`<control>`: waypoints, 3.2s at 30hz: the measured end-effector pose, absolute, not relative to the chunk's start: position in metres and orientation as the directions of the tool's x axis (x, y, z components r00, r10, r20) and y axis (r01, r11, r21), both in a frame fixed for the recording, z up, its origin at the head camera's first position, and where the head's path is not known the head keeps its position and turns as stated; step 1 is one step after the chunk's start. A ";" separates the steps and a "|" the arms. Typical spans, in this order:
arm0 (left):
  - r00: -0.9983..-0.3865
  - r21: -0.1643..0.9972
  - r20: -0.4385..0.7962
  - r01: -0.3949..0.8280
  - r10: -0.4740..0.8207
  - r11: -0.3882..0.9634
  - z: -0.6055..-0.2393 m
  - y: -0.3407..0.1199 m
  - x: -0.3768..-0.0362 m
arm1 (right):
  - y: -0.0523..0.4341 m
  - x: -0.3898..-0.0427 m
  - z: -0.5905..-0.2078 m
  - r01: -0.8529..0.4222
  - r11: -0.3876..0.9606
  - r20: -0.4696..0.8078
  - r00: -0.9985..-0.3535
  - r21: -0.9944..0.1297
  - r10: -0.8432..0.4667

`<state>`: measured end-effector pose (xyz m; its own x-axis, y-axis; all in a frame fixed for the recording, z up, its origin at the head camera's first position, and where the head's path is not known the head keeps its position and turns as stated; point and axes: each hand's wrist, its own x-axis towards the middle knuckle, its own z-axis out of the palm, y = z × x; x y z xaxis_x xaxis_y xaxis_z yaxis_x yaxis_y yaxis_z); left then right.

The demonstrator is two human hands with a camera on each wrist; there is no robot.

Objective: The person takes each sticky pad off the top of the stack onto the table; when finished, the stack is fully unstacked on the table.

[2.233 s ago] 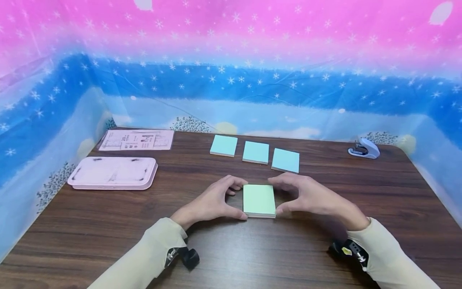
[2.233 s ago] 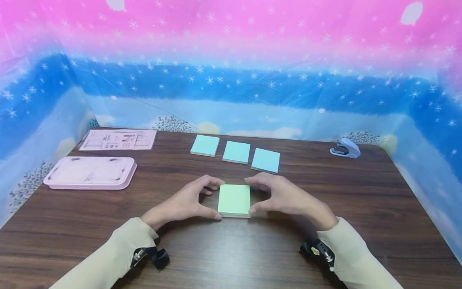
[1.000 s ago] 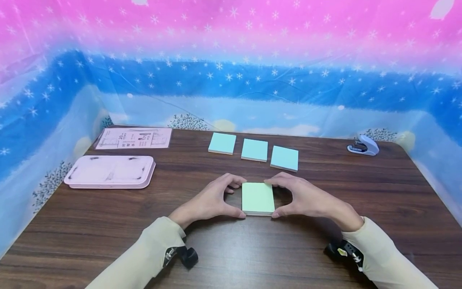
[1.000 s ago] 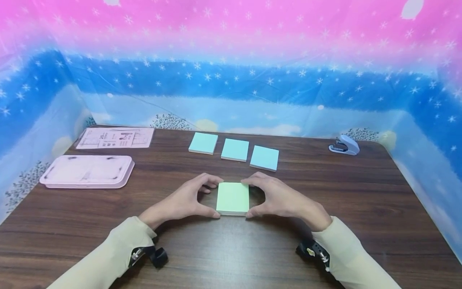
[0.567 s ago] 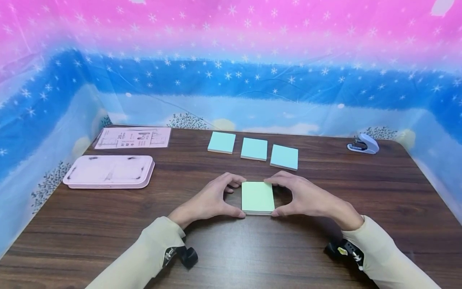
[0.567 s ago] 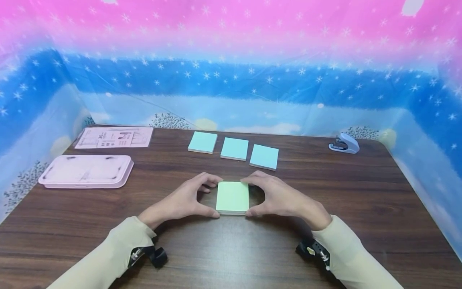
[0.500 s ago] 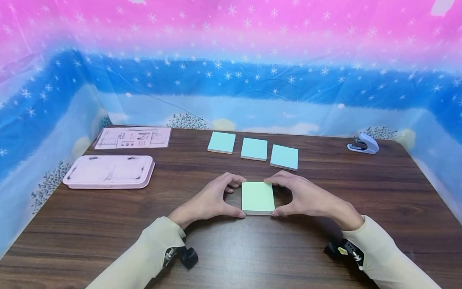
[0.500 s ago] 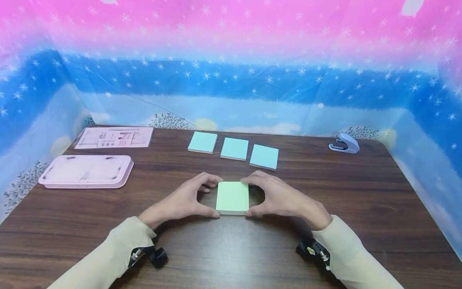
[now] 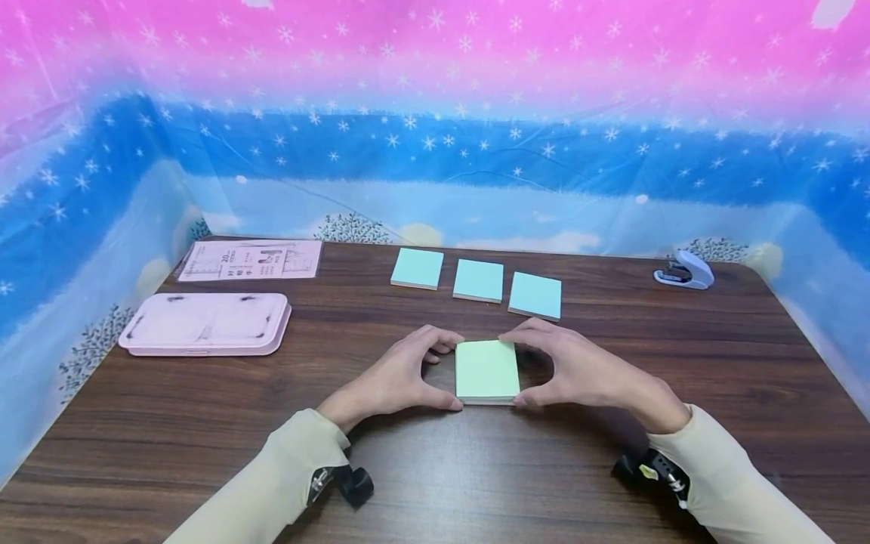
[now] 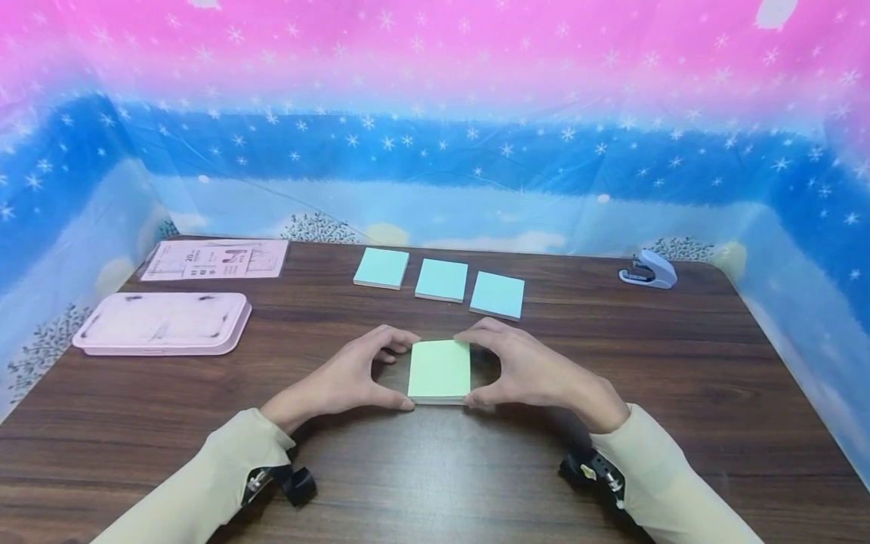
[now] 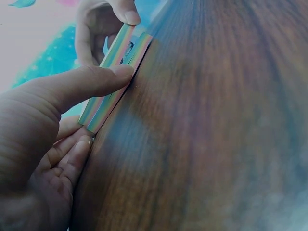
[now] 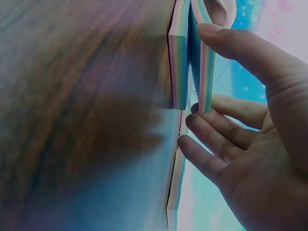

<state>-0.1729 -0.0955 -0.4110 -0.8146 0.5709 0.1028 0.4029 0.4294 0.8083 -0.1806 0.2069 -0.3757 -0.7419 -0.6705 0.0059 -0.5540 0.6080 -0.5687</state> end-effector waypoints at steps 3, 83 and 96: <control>-0.816 0.808 0.094 0.397 0.570 0.435 -0.411 -0.096 -0.173 | 0.208 -0.180 -0.373 -0.554 0.608 0.009 -0.743 -0.569 -0.669; -0.820 0.803 0.076 0.388 0.568 0.453 -0.411 -0.098 -0.171 | 0.318 -0.202 -0.351 -0.282 0.800 0.016 -0.946 -0.530 -0.323; -0.818 0.805 0.083 0.392 0.570 0.445 -0.411 -0.098 -0.171 | 0.332 -0.212 -0.364 -0.249 0.817 -0.011 -0.955 -0.519 -0.297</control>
